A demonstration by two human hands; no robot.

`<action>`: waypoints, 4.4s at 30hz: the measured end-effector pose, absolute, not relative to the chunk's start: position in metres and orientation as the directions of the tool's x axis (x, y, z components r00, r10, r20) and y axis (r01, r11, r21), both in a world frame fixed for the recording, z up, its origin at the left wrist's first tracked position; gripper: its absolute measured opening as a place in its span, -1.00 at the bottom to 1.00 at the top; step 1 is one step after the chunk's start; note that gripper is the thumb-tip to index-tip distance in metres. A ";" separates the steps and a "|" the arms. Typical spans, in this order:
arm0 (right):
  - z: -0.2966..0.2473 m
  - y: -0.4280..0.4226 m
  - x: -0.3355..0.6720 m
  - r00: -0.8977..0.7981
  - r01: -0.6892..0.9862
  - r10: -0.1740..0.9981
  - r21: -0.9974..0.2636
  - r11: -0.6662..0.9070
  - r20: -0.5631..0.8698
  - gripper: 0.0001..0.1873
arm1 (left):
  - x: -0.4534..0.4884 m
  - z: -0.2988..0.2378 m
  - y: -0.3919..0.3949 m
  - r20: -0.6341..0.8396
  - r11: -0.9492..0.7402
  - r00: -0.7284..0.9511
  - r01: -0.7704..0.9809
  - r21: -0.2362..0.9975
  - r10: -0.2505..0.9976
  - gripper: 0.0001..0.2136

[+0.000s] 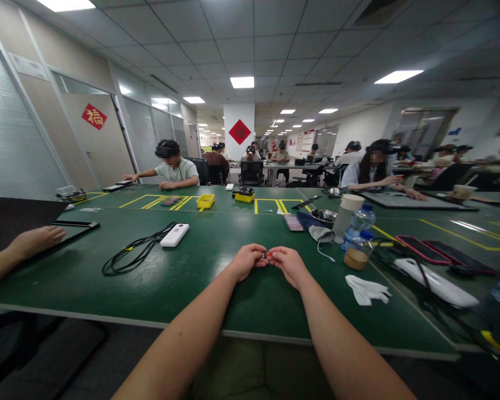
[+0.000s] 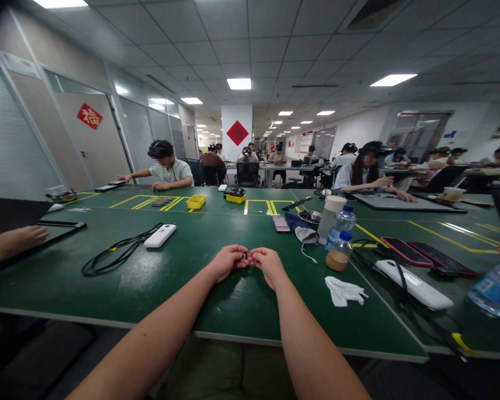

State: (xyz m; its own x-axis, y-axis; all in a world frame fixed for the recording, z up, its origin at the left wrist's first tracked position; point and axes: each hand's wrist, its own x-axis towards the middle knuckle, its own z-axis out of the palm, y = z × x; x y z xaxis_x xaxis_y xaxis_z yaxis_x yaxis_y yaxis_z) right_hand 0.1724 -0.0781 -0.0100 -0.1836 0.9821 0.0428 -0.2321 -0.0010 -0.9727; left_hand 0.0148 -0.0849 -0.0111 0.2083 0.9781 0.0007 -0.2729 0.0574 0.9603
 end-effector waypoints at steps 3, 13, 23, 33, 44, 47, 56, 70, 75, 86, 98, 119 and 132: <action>-0.008 -0.079 0.172 -0.187 -0.234 0.982 -0.972 -0.013 0.032 -0.90 | 0.014 -0.011 -0.085 -0.010 0.073 0.210 -0.293 0.953 0.978 -0.77; -0.008 -0.080 0.173 -0.204 -0.223 0.978 -0.975 0.004 0.051 -0.88 | 0.015 -0.007 -0.088 0.002 0.061 0.226 -0.274 0.960 0.974 -0.74; -0.007 -0.083 0.170 -0.192 -0.196 0.979 -0.980 0.032 0.070 -0.84 | 0.015 -0.007 -0.089 0.059 -0.023 0.220 -0.166 0.986 0.974 -0.80; -0.008 -0.081 0.171 -0.185 -0.211 0.981 -0.977 0.019 0.059 -0.90 | 0.016 -0.007 -0.089 0.024 0.022 0.206 -0.219 0.975 0.978 -0.78; -0.006 -0.083 0.171 -0.188 -0.175 0.981 -0.984 0.016 0.049 -0.86 | 0.016 -0.009 -0.089 0.056 -0.020 0.174 -0.201 0.979 0.983 -0.74; -0.007 -0.082 0.171 -0.189 -0.171 0.980 -0.985 0.030 0.062 -0.87 | 0.016 -0.008 -0.089 0.070 -0.041 0.162 -0.180 0.983 0.984 -0.75; -0.008 -0.082 0.170 -0.180 -0.189 0.981 -0.981 0.037 0.072 -0.84 | 0.015 -0.007 -0.089 0.025 0.013 0.197 -0.189 0.982 0.980 -0.77; -0.006 -0.082 0.171 -0.193 -0.179 0.980 -0.984 0.020 0.055 -0.89 | 0.015 -0.009 -0.087 0.011 0.038 0.212 -0.227 0.973 0.977 -0.74; -0.006 -0.082 0.171 -0.196 -0.177 0.979 -0.984 0.019 0.054 -0.88 | 0.015 -0.008 -0.088 0.024 0.024 0.208 -0.224 0.974 0.978 -0.74; -0.007 -0.083 0.170 -0.204 -0.167 0.976 -0.985 0.039 0.073 -0.85 | 0.017 -0.006 -0.090 0.089 -0.077 0.175 -0.075 0.994 0.981 -0.77; -0.007 -0.081 0.172 -0.198 -0.230 0.979 -0.973 -0.006 0.041 -0.90 | 0.014 -0.010 -0.086 0.016 0.028 0.215 -0.201 0.979 0.976 -0.77; -0.008 -0.083 0.171 -0.227 -0.174 0.969 -0.983 0.056 0.095 -0.79 | 0.016 -0.005 -0.091 0.063 -0.036 0.235 -0.117 0.992 0.970 -0.78; -0.007 -0.084 0.170 -0.203 -0.172 0.975 -0.984 0.052 0.087 -0.82 | 0.017 -0.006 -0.089 0.063 -0.032 0.173 -0.174 0.984 0.983 -0.79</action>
State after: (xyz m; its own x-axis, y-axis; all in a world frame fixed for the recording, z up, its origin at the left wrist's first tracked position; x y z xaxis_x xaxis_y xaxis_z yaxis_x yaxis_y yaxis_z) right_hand 0.1700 -0.0836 -0.0070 -0.2028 0.9754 0.0867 -0.1718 0.0517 -0.9838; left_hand 0.0167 -0.0886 -0.0058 0.1735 0.9829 0.0626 -0.1743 -0.0319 0.9842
